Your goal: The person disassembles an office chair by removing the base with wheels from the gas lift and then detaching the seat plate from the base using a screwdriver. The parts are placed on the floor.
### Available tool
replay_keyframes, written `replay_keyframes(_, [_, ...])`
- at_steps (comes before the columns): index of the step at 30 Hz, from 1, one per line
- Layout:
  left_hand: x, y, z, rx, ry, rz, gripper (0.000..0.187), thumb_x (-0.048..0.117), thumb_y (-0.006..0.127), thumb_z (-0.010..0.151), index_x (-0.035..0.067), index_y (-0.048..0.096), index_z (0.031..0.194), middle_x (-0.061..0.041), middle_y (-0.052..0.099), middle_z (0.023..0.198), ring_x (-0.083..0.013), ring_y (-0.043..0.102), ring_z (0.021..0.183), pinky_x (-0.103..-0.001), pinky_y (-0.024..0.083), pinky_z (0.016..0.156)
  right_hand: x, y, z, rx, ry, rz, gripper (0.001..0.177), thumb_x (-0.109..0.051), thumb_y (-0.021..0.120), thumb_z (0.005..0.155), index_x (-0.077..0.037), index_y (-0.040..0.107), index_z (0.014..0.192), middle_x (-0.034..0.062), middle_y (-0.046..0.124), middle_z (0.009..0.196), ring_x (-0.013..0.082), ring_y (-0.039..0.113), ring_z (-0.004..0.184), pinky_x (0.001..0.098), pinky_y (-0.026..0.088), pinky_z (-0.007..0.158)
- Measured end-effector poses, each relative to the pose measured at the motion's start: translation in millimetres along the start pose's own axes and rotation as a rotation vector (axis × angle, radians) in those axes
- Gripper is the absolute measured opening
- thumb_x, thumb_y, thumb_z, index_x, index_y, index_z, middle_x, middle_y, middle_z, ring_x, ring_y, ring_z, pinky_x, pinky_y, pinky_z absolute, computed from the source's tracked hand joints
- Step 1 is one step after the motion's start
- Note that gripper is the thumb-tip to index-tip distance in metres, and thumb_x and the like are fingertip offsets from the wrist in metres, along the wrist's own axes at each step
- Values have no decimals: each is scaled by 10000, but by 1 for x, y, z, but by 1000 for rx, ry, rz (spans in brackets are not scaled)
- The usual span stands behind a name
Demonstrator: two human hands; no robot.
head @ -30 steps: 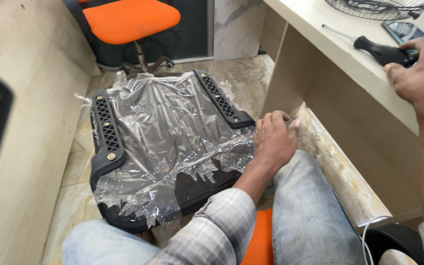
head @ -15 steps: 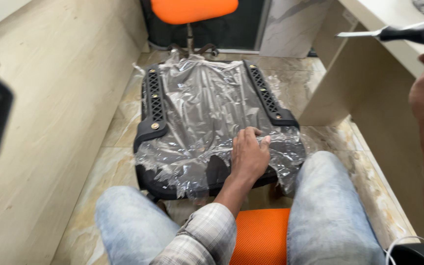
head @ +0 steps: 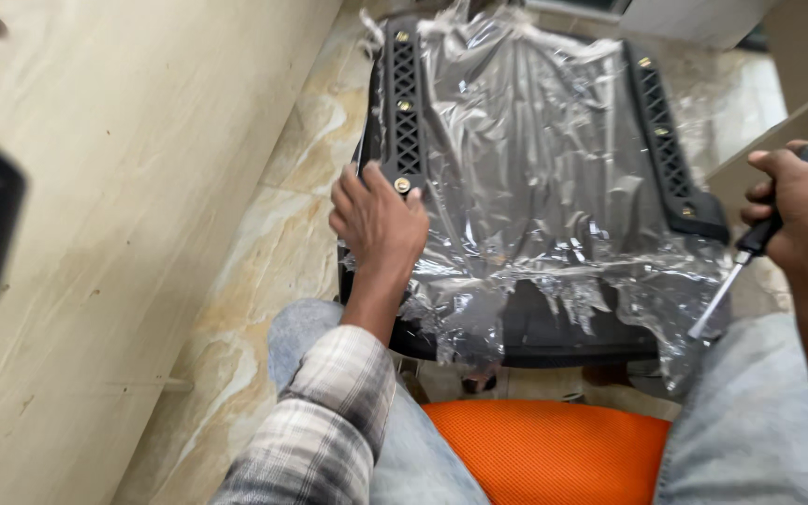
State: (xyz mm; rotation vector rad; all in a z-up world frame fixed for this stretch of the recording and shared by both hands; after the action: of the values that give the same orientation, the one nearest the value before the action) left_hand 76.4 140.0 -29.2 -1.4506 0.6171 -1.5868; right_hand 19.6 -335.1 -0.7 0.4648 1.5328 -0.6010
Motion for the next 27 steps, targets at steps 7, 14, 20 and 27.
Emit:
replay_keyframes(7, [-18,15,44,-283,-218,-207,970,646,701,821,34,345,1486,-212,486,1452,-409,553,1266,-505,466,1021,118,-18,77,-72,387,-628,220,-272,714,1011,-121,577,1096,1,586,874,79,494,602,244,407,466])
replay_keyframes(14, [-13,6,43,-329,-255,-163,924,706,655,801,118,442,1482,-148,564,1428,-388,577,1277,-499,465,1050,115,-16,52,-87,379,-600,385,-401,740,968,-30,668,1042,13,587,721,107,498,538,280,450,441])
replay_keyframes(20, [-41,16,36,-285,-119,-340,1007,634,797,722,50,421,1451,-197,546,1404,-375,565,1274,-477,459,1040,88,10,32,-65,297,-698,489,-418,733,986,50,680,1122,113,611,725,205,554,562,361,476,477])
replay_keyframes(27, [-65,41,20,-136,25,-435,918,445,856,743,18,432,1436,-253,568,1359,-415,579,1237,-464,479,1029,33,33,-41,139,-14,-939,504,-260,707,979,2,529,1370,259,567,1143,327,653,723,440,557,629])
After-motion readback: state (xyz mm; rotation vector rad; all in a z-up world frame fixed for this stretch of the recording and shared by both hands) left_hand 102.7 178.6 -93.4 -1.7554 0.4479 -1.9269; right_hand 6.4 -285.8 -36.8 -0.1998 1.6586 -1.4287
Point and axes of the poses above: each hand's wrist, its own z-axis towards the middle knuckle, its own y-axis out of the palm, x = y × z, the point moved 3 cm from there along z, towards the middle knuckle
